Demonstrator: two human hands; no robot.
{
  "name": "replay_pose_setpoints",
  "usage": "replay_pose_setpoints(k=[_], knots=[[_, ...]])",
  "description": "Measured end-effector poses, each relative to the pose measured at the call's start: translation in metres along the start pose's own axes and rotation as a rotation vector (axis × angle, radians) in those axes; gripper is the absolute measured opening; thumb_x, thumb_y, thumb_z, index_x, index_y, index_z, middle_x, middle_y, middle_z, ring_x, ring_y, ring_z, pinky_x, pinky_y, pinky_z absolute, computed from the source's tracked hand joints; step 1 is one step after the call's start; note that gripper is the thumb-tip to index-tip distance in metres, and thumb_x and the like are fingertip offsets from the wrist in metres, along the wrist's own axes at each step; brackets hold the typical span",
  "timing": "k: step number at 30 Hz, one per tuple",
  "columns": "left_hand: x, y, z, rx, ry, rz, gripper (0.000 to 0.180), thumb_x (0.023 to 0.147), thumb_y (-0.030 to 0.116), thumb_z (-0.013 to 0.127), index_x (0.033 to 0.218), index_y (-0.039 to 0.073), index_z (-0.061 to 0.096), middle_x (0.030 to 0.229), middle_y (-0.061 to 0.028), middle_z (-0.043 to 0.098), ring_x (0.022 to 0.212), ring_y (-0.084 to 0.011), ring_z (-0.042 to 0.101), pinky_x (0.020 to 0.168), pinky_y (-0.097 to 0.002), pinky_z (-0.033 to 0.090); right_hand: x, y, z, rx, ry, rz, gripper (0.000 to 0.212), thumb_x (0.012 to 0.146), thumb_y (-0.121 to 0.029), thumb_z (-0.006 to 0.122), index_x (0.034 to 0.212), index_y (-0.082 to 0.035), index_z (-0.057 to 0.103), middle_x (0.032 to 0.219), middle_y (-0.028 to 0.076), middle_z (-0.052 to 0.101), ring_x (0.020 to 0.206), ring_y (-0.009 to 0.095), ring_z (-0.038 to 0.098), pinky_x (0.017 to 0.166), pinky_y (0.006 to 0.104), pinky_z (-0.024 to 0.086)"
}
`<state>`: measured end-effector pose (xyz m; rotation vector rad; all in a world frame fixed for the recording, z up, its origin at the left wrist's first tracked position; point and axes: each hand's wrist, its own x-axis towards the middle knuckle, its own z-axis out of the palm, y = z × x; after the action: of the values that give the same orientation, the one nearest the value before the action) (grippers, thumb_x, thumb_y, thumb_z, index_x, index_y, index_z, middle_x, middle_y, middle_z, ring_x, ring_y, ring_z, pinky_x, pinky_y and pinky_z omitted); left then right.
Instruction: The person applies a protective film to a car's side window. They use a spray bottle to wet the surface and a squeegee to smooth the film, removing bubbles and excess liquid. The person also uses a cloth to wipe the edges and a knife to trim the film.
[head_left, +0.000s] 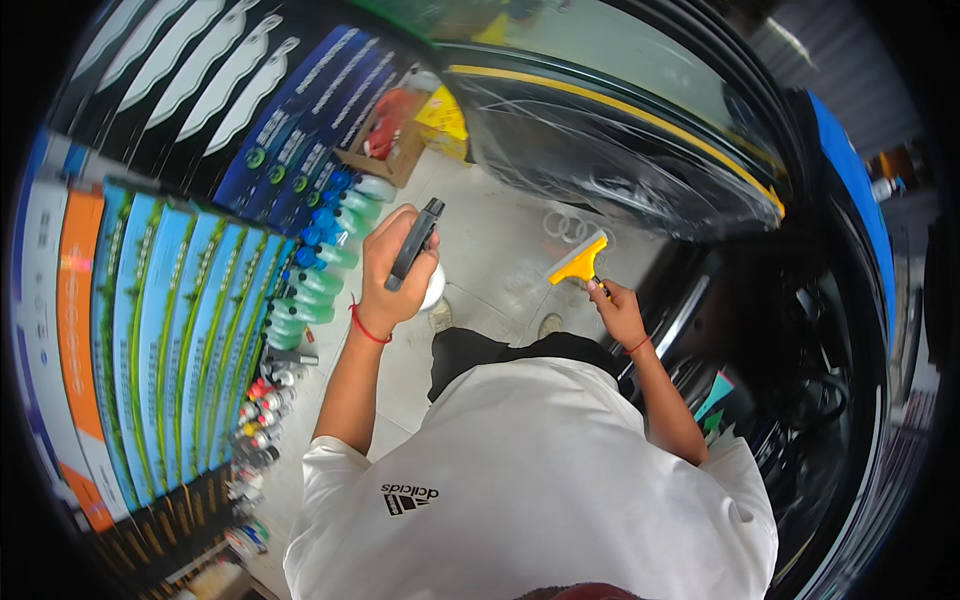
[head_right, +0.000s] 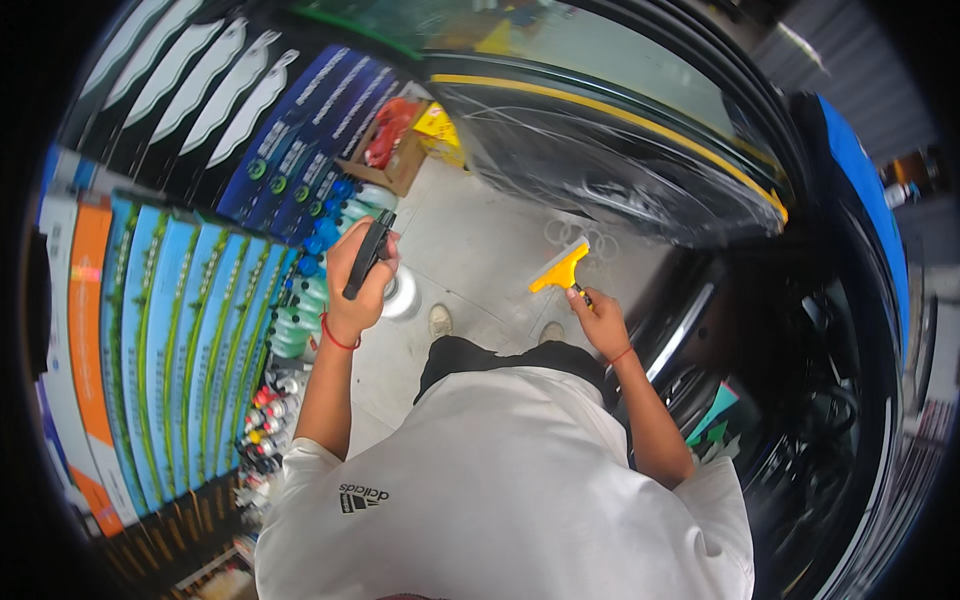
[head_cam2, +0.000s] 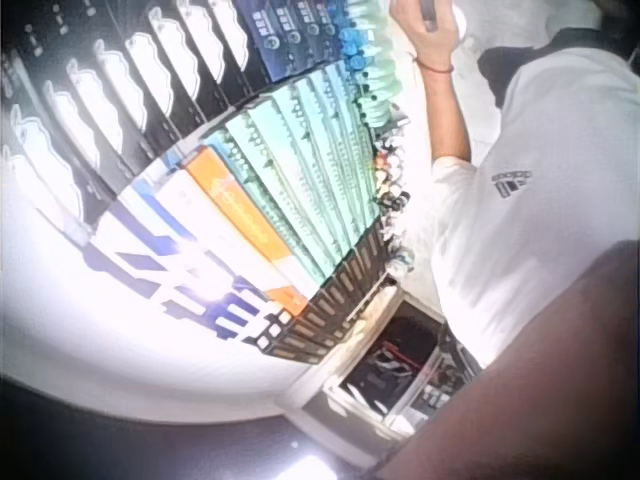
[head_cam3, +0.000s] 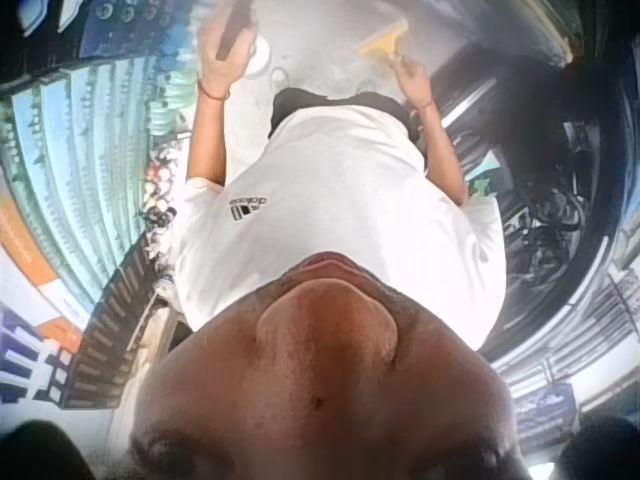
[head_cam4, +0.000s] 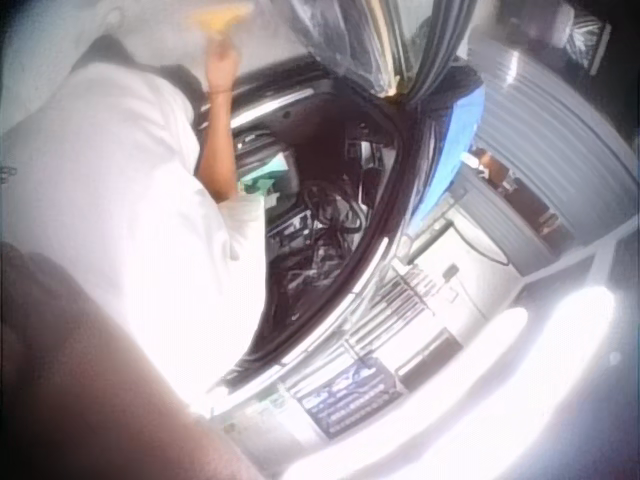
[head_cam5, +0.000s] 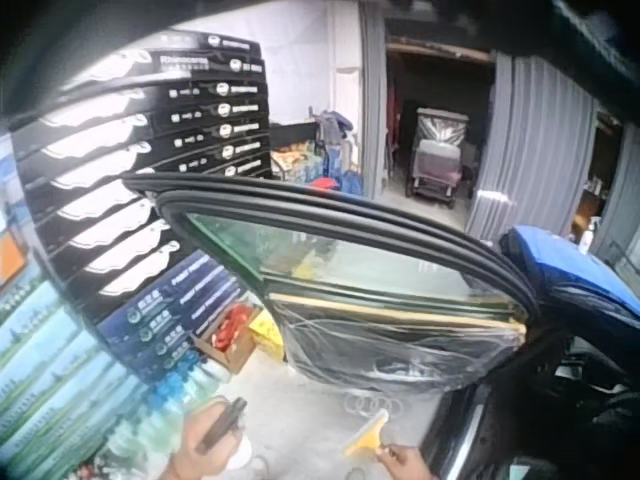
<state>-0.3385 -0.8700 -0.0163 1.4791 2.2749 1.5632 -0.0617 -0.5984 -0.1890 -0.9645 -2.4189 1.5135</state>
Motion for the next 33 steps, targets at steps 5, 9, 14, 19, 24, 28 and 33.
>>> replay_pose_setpoints(k=[5, 9, 14, 19, 24, 28, 33], knots=[[0.018, -0.005, 0.033, -0.441, 0.132, -0.15, 0.026, 0.071, 0.006, 0.054, 0.091, -0.007, 0.063, 0.097, -0.017, 0.067, 0.084, -0.0231, 0.066, 0.085, -0.0377, 0.054, -0.032, 0.022, -0.032, 0.007, 0.168, 0.078, 0.049, 0.102, -0.042, 0.064, 0.086, 0.004, 0.067, 0.06, 0.017, 0.052, 0.055, 0.021, 0.043, 0.056, 0.0396, 0.041], [0.077, 0.063, 0.118, -0.44, -0.172, 0.091, 0.031, 0.072, 0.003, 0.056, 0.098, -0.01, 0.064, 0.09, -0.0162, 0.067, 0.085, -0.0249, 0.067, 0.086, -0.035, 0.053, -0.051, 0.063, -0.035, 0.052, 0.333, 0.142, 0.052, 0.1, -0.045, 0.065, 0.084, 0.004, 0.065, 0.064, 0.023, 0.056, 0.056, 0.032, 0.053, 0.058, 0.0434, 0.043], [0.122, 0.075, 0.247, -0.414, -0.411, 0.111, 0.026, 0.081, 0.009, 0.063, 0.103, -0.005, 0.065, 0.092, -0.0127, 0.066, 0.079, -0.0266, 0.064, 0.078, -0.035, 0.051, -0.08, 0.081, -0.052, 0.093, 0.419, 0.286, 0.051, 0.101, -0.044, 0.064, 0.087, 0.004, 0.067, 0.064, 0.022, 0.057, 0.053, 0.028, 0.052, 0.056, 0.0409, 0.043], [0.141, 0.064, 0.338, -0.253, -0.517, 0.259, 0.026, 0.084, 0.012, 0.065, 0.104, -0.004, 0.063, 0.096, -0.0188, 0.066, 0.084, -0.0373, 0.064, 0.077, -0.0399, 0.05, -0.097, 0.099, -0.055, 0.153, 0.513, 0.357, 0.05, 0.102, -0.044, 0.063, 0.089, 0.004, 0.068, 0.065, 0.018, 0.06, 0.054, 0.023, 0.052, 0.056, 0.0391, 0.044], [0.111, 0.035, 0.321, -0.208, -0.343, 0.238, 0.028, 0.082, 0.014, 0.065, 0.103, -0.005, 0.06, 0.097, -0.0238, 0.062, 0.09, -0.0468, 0.06, 0.076, -0.049, 0.048, -0.099, 0.106, -0.043, 0.221, 0.538, 0.309, 0.046, 0.104, -0.039, 0.063, 0.088, 0.004, 0.068, 0.062, 0.007, 0.057, 0.058, 0.013, 0.051, 0.056, 0.0352, 0.043], [0.086, -0.013, 0.244, -0.135, -0.09, 0.129, 0.023, 0.082, 0.009, 0.062, 0.1, -0.006, 0.06, 0.092, -0.0231, 0.061, 0.082, -0.0435, 0.06, 0.071, -0.0495, 0.047, -0.084, 0.105, -0.034, 0.192, 0.419, 0.368, 0.051, 0.104, -0.042, 0.061, 0.085, 0.005, 0.066, 0.06, 0.004, 0.049, 0.061, 0.01, 0.046, 0.056, 0.0333, 0.039], [0.001, -0.065, 0.107, -0.185, 0.187, -0.422, 0.015, 0.082, 0.004, 0.059, 0.094, -0.004, 0.061, 0.088, -0.0153, 0.063, 0.076, -0.0262, 0.061, 0.068, -0.0368, 0.048, -0.043, 0.076, -0.018, 0.049, 0.254, 0.258, 0.052, 0.103, -0.043, 0.062, 0.084, 0.005, 0.066, 0.061, 0.011, 0.054, 0.06, 0.014, 0.048, 0.058, 0.0357, 0.042]])
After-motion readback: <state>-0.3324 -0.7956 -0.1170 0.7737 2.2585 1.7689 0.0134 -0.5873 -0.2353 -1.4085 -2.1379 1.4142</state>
